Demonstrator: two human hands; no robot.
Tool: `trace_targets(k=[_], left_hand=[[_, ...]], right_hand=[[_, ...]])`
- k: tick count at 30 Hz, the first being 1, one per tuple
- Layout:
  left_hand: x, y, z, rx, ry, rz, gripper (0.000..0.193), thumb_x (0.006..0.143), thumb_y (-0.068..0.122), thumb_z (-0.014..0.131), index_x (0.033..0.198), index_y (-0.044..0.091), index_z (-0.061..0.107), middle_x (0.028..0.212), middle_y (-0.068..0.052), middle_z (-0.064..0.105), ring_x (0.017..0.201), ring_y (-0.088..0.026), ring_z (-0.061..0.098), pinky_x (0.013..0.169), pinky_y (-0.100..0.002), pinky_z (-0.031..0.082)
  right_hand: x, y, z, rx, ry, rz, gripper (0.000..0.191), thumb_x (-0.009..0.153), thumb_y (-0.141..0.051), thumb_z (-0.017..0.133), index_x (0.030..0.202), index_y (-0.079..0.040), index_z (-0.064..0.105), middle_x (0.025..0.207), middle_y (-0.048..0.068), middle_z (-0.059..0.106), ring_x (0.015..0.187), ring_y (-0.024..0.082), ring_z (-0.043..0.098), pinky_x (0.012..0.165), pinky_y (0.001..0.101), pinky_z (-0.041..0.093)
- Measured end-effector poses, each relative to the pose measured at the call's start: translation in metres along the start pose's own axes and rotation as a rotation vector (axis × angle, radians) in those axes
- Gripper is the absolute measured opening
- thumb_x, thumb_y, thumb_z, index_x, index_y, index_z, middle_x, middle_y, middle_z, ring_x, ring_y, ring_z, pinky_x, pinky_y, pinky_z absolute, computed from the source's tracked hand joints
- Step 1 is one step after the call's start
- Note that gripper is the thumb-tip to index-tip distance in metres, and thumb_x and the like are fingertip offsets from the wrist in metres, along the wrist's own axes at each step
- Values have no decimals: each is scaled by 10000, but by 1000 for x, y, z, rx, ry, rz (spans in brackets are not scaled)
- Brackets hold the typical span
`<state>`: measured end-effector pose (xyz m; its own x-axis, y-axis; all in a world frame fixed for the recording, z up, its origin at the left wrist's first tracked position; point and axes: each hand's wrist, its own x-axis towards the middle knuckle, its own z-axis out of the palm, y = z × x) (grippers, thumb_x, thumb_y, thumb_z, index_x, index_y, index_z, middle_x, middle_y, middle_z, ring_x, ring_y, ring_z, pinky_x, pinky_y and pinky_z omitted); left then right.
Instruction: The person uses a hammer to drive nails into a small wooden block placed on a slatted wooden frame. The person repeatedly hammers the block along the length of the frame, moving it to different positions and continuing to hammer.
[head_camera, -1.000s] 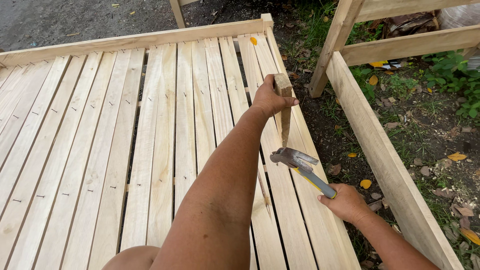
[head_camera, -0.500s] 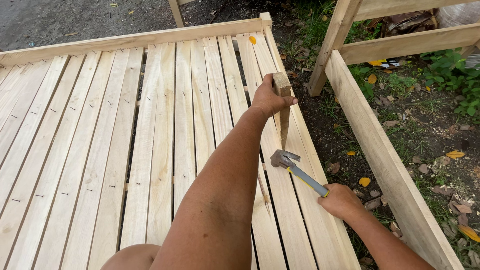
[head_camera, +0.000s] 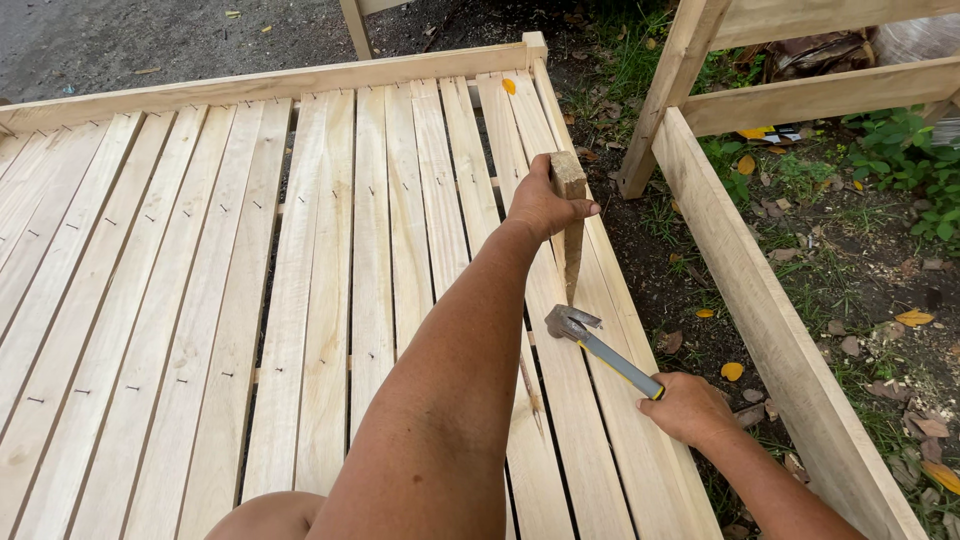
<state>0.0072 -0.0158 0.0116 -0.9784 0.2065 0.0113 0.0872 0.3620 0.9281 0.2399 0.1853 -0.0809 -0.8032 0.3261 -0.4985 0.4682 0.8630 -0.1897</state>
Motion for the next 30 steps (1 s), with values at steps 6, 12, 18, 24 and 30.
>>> trace_targets(k=[6, 12, 18, 24, 30], left_hand=[[-1, 4, -3, 4, -31, -27, 1059, 600, 253, 962, 1451, 71, 358, 1326, -178, 659, 1247, -286, 640, 1106, -374, 500], [-4, 9, -2, -20, -45, -24, 1095, 610, 246, 954, 1482, 82, 312, 1360, -182, 627, 1274, -291, 609, 1125, -378, 467], [-2, 4, -3, 14, -54, -36, 1052, 617, 251, 952, 1457, 74, 344, 1348, -190, 640, 1270, -292, 622, 1136, -377, 471], [-1, 4, 0, 9, -50, -9, 1041, 609, 254, 958, 1441, 72, 359, 1335, -188, 648, 1268, -293, 619, 1124, -377, 469], [-2, 2, -2, 63, -40, -37, 1056, 604, 265, 964, 1444, 73, 354, 1331, -190, 647, 1261, -294, 627, 1115, -372, 488]], right_hand=[[5, 7, 2, 236, 31, -94, 441, 834, -369, 771, 1206, -132, 777, 968, 153, 784, 917, 298, 784, 906, 424, 604], [7, 1, 9, 3, 11, 31, 527, 822, -321, 790, 1317, -171, 690, 1005, 97, 767, 956, 240, 746, 914, 417, 561], [4, -7, 0, 244, 15, -20, 503, 836, -352, 756, 1286, -127, 745, 1040, 174, 784, 963, 300, 782, 932, 417, 589], [0, -5, 8, 69, -52, 63, 540, 793, -274, 770, 1314, -151, 704, 1078, 125, 785, 999, 253, 760, 939, 401, 575], [5, -3, 5, 260, 26, -42, 479, 809, -330, 777, 1214, -73, 767, 979, 180, 801, 906, 292, 760, 880, 417, 580]])
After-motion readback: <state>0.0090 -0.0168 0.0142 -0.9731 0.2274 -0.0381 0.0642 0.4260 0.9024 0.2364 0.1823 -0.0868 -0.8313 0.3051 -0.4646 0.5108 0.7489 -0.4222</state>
